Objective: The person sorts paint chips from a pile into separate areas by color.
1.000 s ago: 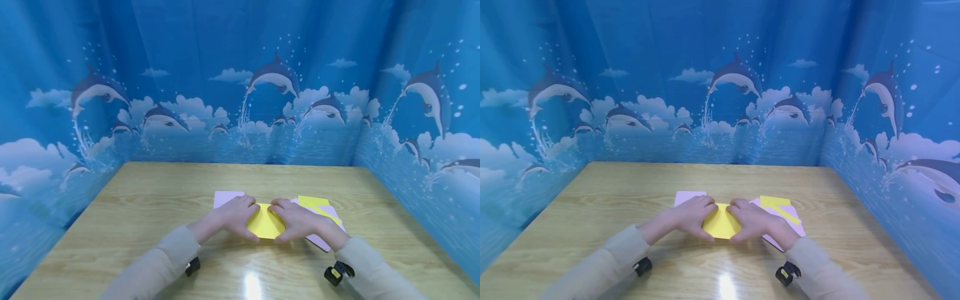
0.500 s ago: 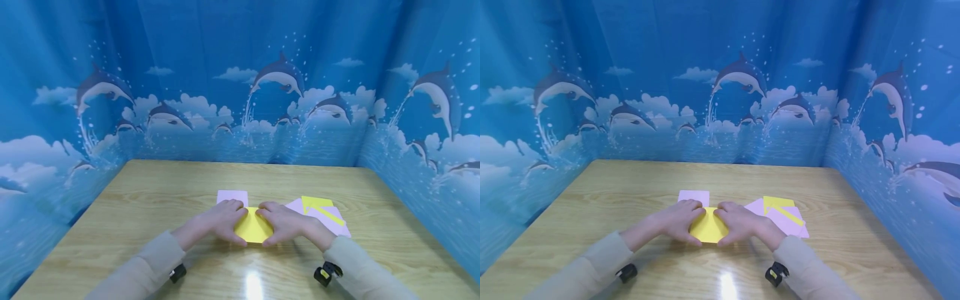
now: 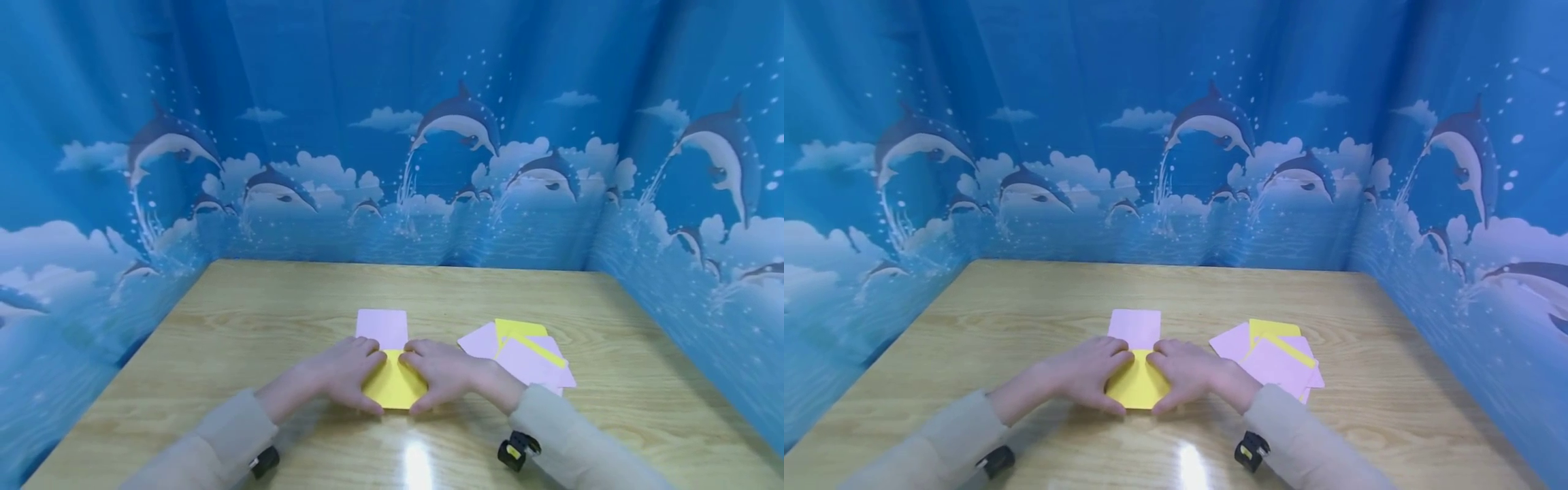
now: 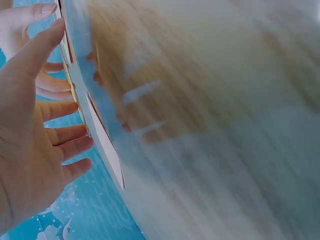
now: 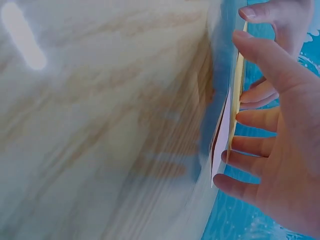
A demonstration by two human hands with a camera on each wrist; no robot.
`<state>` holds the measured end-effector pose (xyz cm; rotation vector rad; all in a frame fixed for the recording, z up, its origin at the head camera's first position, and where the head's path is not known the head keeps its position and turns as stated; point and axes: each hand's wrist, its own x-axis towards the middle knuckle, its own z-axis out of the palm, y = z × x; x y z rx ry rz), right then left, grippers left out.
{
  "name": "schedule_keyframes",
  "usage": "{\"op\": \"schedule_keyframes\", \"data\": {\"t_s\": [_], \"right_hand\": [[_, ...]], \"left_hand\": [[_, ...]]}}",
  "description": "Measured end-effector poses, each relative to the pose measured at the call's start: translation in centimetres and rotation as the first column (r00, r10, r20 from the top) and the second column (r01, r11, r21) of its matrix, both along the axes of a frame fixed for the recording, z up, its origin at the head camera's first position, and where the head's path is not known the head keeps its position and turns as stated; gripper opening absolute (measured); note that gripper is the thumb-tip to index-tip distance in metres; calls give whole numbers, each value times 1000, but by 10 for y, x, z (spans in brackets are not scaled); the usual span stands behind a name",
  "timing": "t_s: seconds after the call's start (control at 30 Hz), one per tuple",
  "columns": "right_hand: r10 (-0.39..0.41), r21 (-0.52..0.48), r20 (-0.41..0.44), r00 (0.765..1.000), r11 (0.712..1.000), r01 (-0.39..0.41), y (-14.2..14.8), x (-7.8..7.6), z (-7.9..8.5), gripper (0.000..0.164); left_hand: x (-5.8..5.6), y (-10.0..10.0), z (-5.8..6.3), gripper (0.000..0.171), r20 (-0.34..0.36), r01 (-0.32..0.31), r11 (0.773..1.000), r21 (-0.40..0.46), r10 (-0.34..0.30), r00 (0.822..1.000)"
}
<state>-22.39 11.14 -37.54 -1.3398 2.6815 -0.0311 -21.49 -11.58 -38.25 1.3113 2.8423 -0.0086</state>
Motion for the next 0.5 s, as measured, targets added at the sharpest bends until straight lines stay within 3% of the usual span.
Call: {"op": "schedule_keyframes", "data": {"t_s": [0.3,0.5], "right_hand": [[37,27,-17,999,999,-36,-13,3,1,81],[54,62,-35,998,997,-52,-21,4,-3,81]], "left_hand": [[4,-10,0,65,19,22,1000,20,-22,1000],[7,-16,-1,69,45,12,1000,-12,-12,999]]}}
